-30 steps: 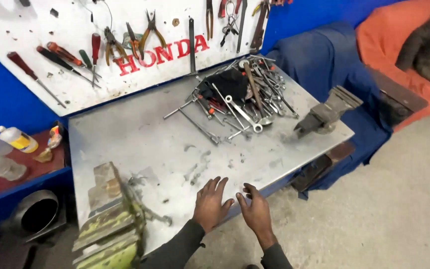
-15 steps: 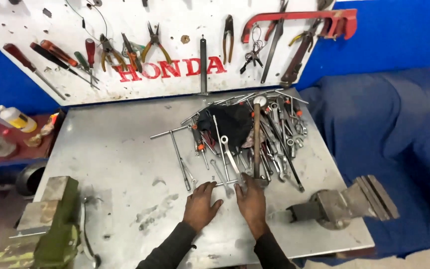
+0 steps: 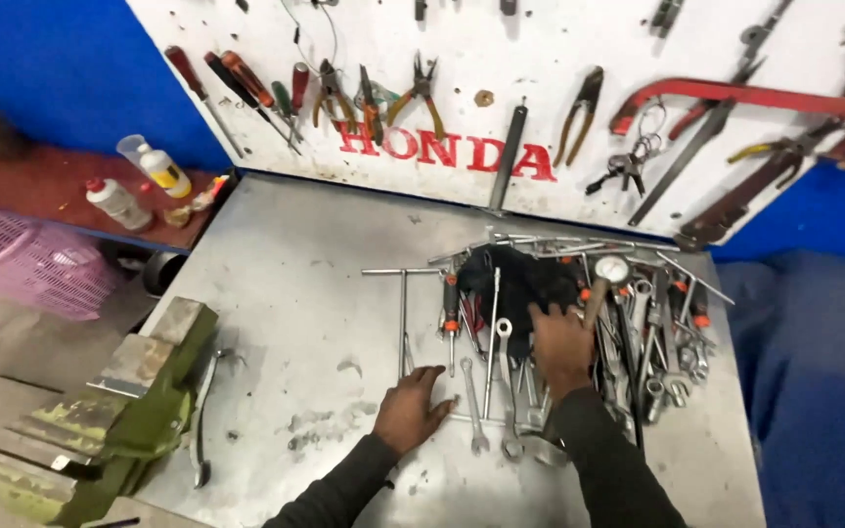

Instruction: The person retrieves a metal tray from a cabinet, wipes it with a cloth, and places it on the workbench. They then pick up various tools from a pile on the bench, wipe them with the cloth, and place them into the tray.

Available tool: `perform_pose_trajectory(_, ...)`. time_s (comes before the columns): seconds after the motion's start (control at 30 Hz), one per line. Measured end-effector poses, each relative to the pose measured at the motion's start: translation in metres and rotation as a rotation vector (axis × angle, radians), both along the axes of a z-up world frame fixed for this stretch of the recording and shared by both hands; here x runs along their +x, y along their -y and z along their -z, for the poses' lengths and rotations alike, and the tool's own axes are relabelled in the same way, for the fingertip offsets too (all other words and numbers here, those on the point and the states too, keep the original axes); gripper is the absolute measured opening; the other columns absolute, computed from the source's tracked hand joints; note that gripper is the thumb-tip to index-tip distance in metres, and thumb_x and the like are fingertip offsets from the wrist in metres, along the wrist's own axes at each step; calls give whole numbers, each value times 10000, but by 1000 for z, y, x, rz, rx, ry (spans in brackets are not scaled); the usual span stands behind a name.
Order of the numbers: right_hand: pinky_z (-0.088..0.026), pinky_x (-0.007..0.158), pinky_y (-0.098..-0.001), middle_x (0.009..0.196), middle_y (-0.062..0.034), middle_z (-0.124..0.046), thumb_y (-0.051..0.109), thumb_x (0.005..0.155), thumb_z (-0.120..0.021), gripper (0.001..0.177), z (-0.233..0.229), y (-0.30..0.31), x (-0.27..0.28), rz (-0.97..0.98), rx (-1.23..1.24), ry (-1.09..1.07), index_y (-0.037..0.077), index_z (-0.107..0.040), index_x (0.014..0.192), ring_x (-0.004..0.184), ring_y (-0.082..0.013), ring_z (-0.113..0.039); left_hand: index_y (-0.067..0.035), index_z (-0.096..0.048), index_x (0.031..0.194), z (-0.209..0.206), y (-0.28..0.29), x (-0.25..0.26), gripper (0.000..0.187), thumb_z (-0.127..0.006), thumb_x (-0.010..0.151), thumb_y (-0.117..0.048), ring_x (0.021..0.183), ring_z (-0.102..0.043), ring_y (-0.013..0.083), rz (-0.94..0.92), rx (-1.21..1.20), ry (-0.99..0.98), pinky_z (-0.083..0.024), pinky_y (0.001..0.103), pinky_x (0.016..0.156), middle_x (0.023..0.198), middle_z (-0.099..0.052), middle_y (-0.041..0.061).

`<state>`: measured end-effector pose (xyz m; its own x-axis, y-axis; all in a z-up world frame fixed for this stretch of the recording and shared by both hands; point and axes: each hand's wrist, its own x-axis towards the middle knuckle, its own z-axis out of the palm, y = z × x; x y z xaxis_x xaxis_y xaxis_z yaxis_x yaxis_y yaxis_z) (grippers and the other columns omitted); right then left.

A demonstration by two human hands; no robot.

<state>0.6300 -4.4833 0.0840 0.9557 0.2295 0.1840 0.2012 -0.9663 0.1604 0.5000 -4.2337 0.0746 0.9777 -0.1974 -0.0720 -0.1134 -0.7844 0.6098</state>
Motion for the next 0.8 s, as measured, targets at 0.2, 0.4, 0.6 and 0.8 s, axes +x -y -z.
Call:
perform_pose_trajectory(0.2, -544, 639, -495, 940, -118, -746, -10, 606, -591, 713, -63, 5, -6, 133, 639, 10, 308, -702, 1234, 837, -378, -691, -87, -449, 1406, -2, -1, 15, 560, -580, 952, -388, 1173, -574, 376, -33, -104, -71, -498, 490, 899, 1366, -545, 169)
perform_pose_trajectory(0.4, -579, 905, -442, 1170, -213, -710, -121, 813, -676, 443, -169, 1, -21, -163, 874, 430, -16, -666, 1244, 1025, -340, -705, -84, -472, 1405, -25, 12, 37, 644, -591, 912, -479, 1309, -511, 320, -141, -386, -129, -440, 450, 1037, 1424, -536, 145)
perform_pose_trajectory(0.6, -511, 1034, -443, 1218, -218, -686, -76, 720, -492, 567, -249, -23, -75, -352, 953, 389, -50, -654, 1263, 1144, -342, -645, -241, -261, 1532, -100, 11, 32, 785, -474, 856, -578, 1440, -349, 363, -399, -982, -267, -337, 566, 1154, 1597, -267, 124)
perform_pose_trajectory(0.8, -479, 1040, -335, 1188, -161, -681, -64, 599, -400, 684, -218, -63, -92, -363, 1204, 110, -15, -639, 1238, 1142, -259, -636, -293, -236, 1550, -132, -3, 17, 900, -363, 765, -715, 1483, -287, 292, -434, -1508, -261, -383, 579, 1116, 1631, -260, 22)
